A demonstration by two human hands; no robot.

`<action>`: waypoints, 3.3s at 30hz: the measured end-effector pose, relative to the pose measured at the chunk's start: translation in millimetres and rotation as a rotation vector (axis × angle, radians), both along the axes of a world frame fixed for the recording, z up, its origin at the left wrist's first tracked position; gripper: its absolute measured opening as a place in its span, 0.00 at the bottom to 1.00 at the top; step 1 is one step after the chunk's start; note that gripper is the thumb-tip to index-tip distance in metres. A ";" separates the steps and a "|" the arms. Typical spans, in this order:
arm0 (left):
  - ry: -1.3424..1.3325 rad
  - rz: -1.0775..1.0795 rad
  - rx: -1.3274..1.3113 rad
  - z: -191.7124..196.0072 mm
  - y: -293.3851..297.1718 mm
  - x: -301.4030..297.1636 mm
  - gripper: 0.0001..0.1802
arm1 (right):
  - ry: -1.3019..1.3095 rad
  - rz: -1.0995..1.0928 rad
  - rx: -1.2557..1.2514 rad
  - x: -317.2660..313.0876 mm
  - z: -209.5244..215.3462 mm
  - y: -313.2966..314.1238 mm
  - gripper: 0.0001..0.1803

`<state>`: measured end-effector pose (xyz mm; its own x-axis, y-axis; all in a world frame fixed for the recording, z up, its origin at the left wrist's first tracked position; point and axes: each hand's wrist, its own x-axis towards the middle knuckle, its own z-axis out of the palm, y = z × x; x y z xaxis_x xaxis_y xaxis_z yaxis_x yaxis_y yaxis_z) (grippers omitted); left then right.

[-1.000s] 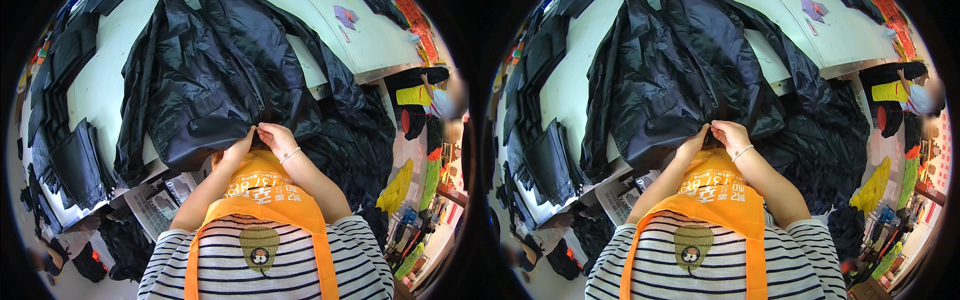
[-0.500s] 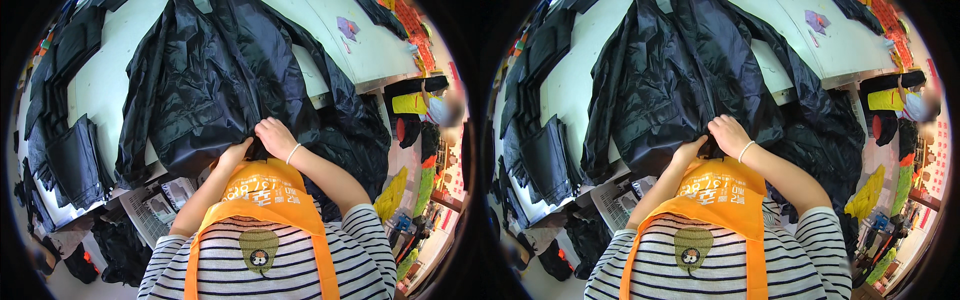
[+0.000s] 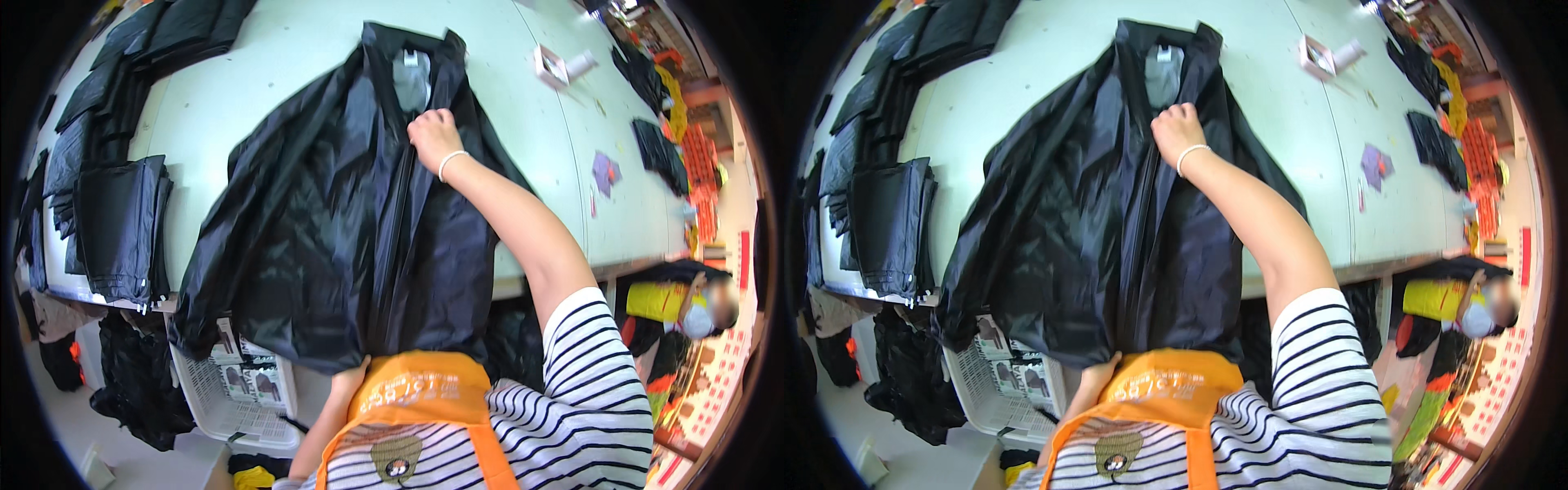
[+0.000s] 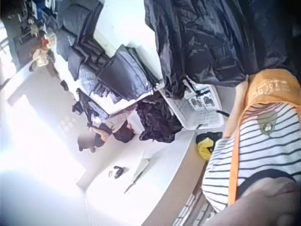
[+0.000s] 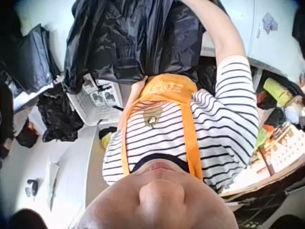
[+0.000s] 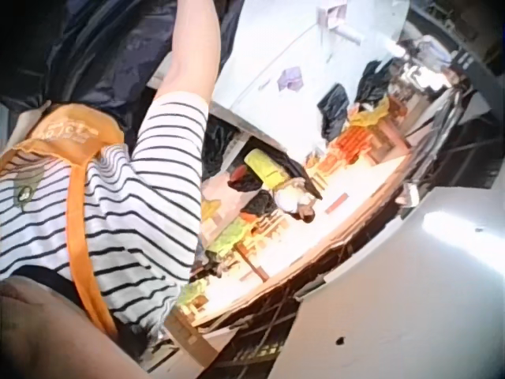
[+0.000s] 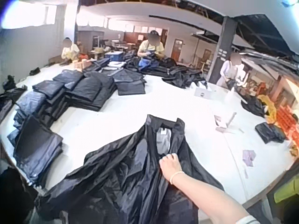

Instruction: The person folds a black jacket on a table. They smooth the fabric, fold the sleeves inward, fold the jacket in half, and then fold it again into a compact rectangle. The folded jacket is placed into a white plastic basket.

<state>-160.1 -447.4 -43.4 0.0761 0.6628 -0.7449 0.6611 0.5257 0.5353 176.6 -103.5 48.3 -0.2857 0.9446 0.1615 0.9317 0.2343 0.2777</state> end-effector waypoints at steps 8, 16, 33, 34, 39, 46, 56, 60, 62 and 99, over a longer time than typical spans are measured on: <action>0.139 0.148 0.054 -82.0 -116.6 30.1 0.23 | 0.218 -0.122 0.109 32.4 -3.8 174.9 0.04; -0.054 -0.594 -0.873 -11.1 -2.9 10.8 0.31 | 1.236 -0.575 0.223 13.3 -70.6 156.1 0.45; 0.346 -0.200 0.772 33.9 550.4 174.5 0.27 | 1.476 -0.473 0.038 -43.2 -57.3 146.5 0.09; 0.278 -0.237 0.798 25.7 555.1 172.2 0.25 | 1.453 -0.484 0.070 -43.7 -64.4 150.0 0.09; -0.288 -0.236 0.607 43.5 565.2 149.1 0.11 | 1.481 -0.520 0.057 -52.3 -71.3 157.5 0.08; -0.853 -0.037 0.191 25.9 577.5 135.3 0.11 | 1.744 -0.469 -0.017 -72.7 -62.2 162.3 0.10; -0.485 -0.148 0.521 72.4 548.0 132.3 0.15 | 1.586 -0.506 -0.101 -78.8 -47.2 167.3 0.09; 0.081 -0.257 0.939 104.2 495.0 82.2 0.39 | 1.350 -0.375 0.047 -56.9 -34.7 133.1 0.15; 0.347 -0.242 0.946 96.6 460.6 29.8 0.43 | 0.967 -0.361 0.042 -23.8 -17.6 81.8 0.34; 0.290 -0.570 0.613 49.1 439.2 147.5 0.30 | 0.948 -0.448 -0.075 -62.5 -42.7 -4.6 0.25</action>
<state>-12.6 -8.2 5.7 0.3800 0.8708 -0.3118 0.8883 -0.2495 0.3856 114.0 -108.2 5.7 0.3048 0.9496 0.0731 0.7659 -0.1987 -0.6114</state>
